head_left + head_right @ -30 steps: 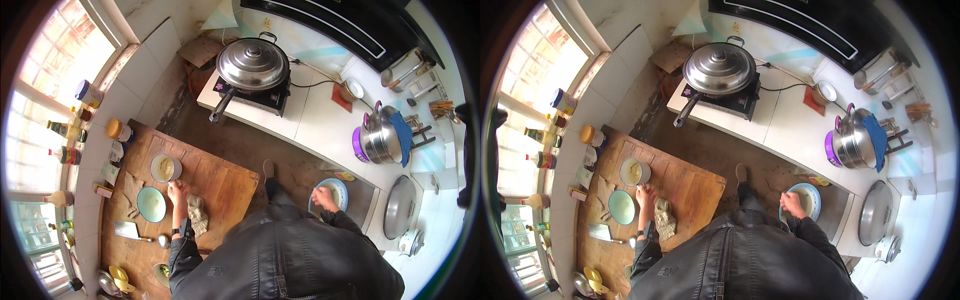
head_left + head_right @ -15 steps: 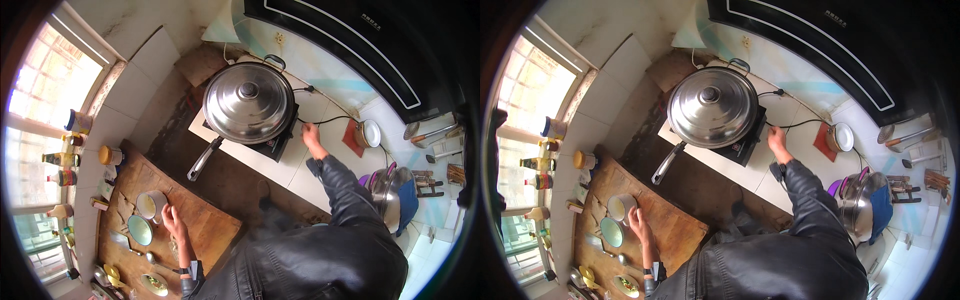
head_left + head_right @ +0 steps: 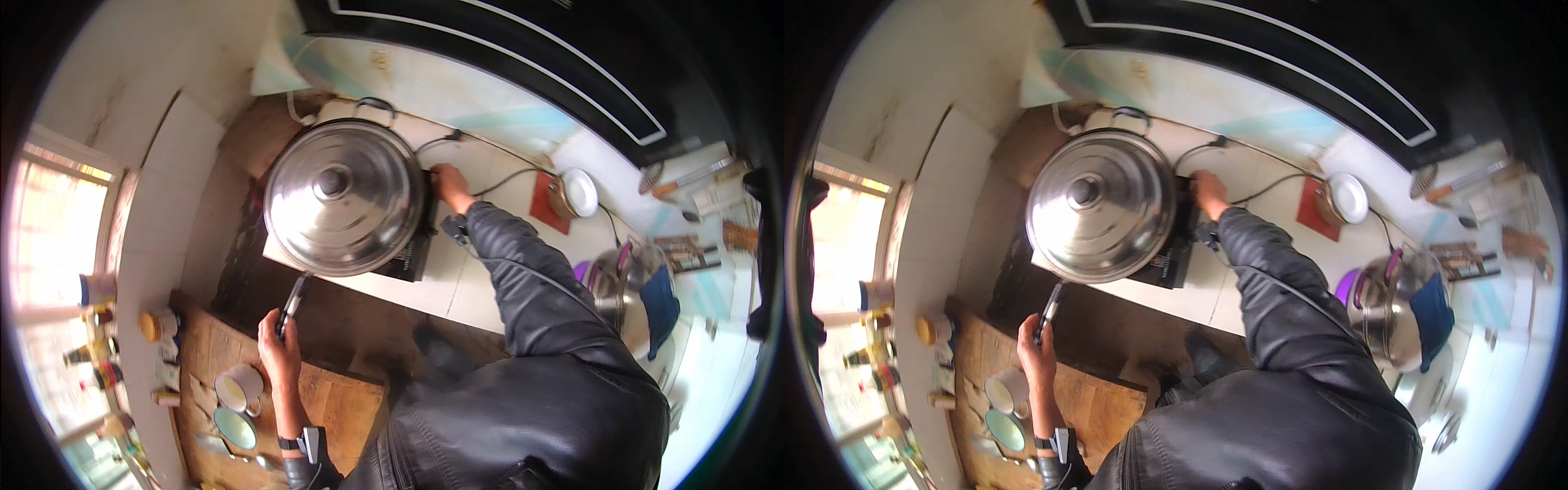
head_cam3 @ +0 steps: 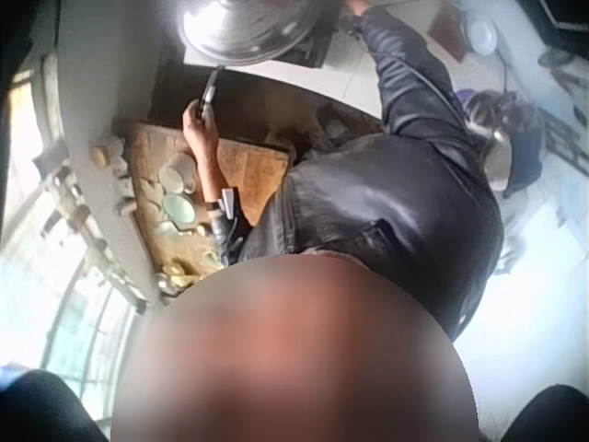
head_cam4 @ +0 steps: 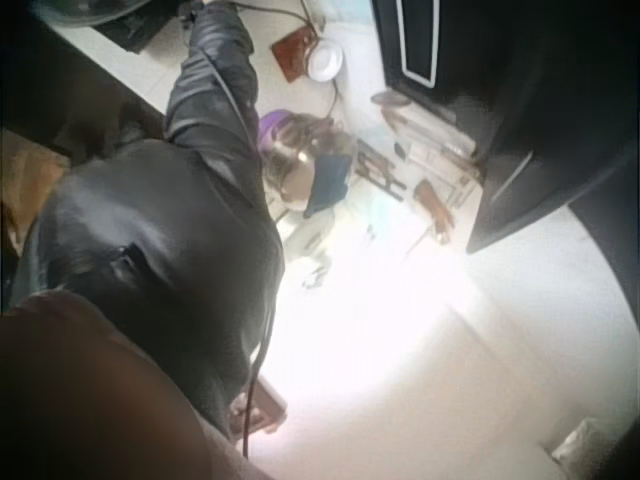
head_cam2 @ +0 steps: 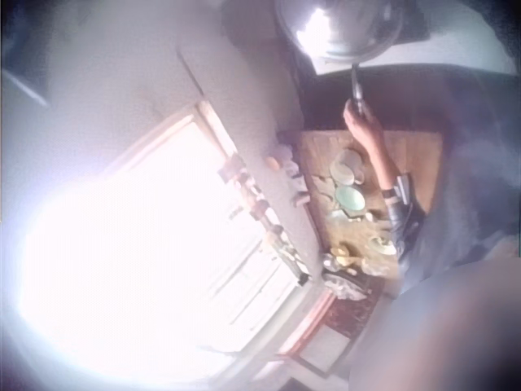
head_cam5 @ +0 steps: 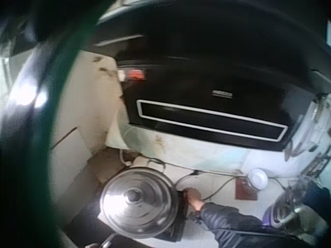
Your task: The person seasons a bowl of chopped vegetables by adding salt, a yellow powder, and red powder using small spoons. They then move a pot on the stove and walk out of the kitchen.
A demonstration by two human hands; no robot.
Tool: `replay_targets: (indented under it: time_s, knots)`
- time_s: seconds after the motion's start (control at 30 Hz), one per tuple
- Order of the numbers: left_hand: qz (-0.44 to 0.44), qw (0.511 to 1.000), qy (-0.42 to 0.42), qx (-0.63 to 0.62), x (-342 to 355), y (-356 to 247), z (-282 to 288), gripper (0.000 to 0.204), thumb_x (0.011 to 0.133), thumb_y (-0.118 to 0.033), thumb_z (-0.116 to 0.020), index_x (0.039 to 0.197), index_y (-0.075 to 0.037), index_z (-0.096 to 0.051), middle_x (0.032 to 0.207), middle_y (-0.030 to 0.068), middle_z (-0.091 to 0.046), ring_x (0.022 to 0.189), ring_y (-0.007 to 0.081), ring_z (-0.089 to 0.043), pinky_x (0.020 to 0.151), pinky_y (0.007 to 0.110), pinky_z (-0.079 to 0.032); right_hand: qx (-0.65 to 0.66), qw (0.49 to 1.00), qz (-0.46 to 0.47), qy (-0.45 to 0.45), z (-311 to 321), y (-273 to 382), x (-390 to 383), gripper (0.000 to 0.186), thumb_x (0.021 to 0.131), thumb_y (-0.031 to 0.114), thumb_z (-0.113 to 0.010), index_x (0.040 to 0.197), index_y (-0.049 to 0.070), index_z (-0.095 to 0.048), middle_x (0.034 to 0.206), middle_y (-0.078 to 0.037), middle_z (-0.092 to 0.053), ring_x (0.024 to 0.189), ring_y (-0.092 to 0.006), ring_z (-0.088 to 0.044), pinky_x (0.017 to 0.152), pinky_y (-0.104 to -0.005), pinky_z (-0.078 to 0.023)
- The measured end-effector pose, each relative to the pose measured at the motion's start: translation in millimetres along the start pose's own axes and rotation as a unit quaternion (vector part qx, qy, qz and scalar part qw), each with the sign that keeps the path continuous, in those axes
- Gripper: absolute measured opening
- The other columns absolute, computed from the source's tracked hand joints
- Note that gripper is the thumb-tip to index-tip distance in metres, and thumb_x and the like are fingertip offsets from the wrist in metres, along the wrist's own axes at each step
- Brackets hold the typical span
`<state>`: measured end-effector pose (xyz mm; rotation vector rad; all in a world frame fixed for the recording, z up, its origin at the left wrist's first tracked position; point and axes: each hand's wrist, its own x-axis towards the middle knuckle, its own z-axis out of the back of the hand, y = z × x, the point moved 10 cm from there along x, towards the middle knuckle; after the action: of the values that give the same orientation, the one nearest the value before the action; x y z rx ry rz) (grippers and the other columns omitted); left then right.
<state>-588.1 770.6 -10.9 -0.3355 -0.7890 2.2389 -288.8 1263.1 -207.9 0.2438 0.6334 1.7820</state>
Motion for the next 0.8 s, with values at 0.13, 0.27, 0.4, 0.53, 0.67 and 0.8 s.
replay_targets:
  time_s: [0.13, 0.27, 0.4, 0.53, 0.67, 0.8]
  knots:
    - [0.032, 0.998, 0.026, -0.037, 0.1, 12.9, -14.0, 0.032, 0.097, -0.011, -0.068, 0.125, 0.003, -0.064, 0.108, 0.0201, -0.068, 0.096, 0.033, -0.067, 0.089, 0.042, -0.053, -0.004, 0.999, -0.015, -0.047, 16.3, 4.2, -10.3, 0.028, 0.092, 0.015, -0.059, 0.109, 0.017, -0.081, 0.109, -0.017, -0.077, 0.107, -0.039, -0.071, 0.092, -0.0506, -0.056]
    - [0.03, 0.999, 0.014, -0.018, 1.2, 21.5, -13.4, 0.029, 0.099, -0.007, -0.065, 0.126, 0.003, -0.065, 0.106, 0.0161, -0.069, 0.09, 0.0242, -0.065, 0.083, 0.036, -0.053, 0.01, 0.998, -0.035, -0.047, 22.5, 2.5, -18.7, 0.026, 0.091, 0.013, -0.06, 0.104, 0.018, -0.082, 0.105, -0.017, -0.077, 0.104, -0.0395, -0.072, 0.092, -0.0492, -0.056]
    - [0.02, 0.999, 0.01, -0.026, 2.9, 27.4, -10.9, 0.028, 0.099, -0.006, -0.065, 0.126, 0.002, -0.066, 0.105, 0.0141, -0.07, 0.09, 0.022, -0.065, 0.082, 0.035, -0.053, 0.019, 0.999, -0.033, -0.029, 21.5, -6.1, -29.3, 0.026, 0.09, 0.017, -0.061, 0.104, 0.017, -0.082, 0.105, -0.016, -0.077, 0.104, -0.0398, -0.072, 0.092, -0.0492, -0.056]
    - [0.038, 0.999, 0.025, -0.023, 7.0, 34.6, -9.9, 0.027, 0.099, -0.006, -0.065, 0.125, 0.002, -0.066, 0.103, 0.0119, -0.071, 0.088, 0.0199, -0.065, 0.08, 0.034, -0.053, 0.053, 0.998, -0.027, -0.031, 22.9, -9.3, -44.4, 0.025, 0.091, 0.019, -0.06, 0.108, 0.014, -0.079, 0.107, -0.017, -0.076, 0.105, -0.041, -0.07, 0.09, -0.0517, -0.055]
    - [-0.009, 0.999, 0.012, -0.042, 7.4, 25.1, -3.7, 0.028, 0.099, -0.009, -0.067, 0.124, 0.003, -0.066, 0.105, 0.0166, -0.07, 0.091, 0.0252, -0.066, 0.084, 0.037, -0.054, 0.102, 0.991, -0.023, -0.082, 31.3, -19.4, -81.5, 0.036, 0.102, 0.036, -0.058, 0.101, 0.003, -0.074, 0.093, -0.021, -0.074, 0.087, -0.0425, -0.07, 0.074, -0.0479, -0.052]
    - [-0.024, 0.998, -0.01, -0.057, 4.2, 21.6, 1.9, 0.03, 0.096, -0.009, -0.069, 0.124, 0.003, -0.066, 0.108, 0.017, -0.069, 0.095, 0.0275, -0.067, 0.086, 0.038, -0.054, 0.232, 0.968, -0.085, -0.054, 12.1, -69.0, -150.0, 0.055, 0.109, 0.043, -0.053, 0.079, -0.001, -0.07, 0.07, -0.01, -0.07, 0.068, -0.0175, -0.066, 0.066, -0.0378, -0.051]
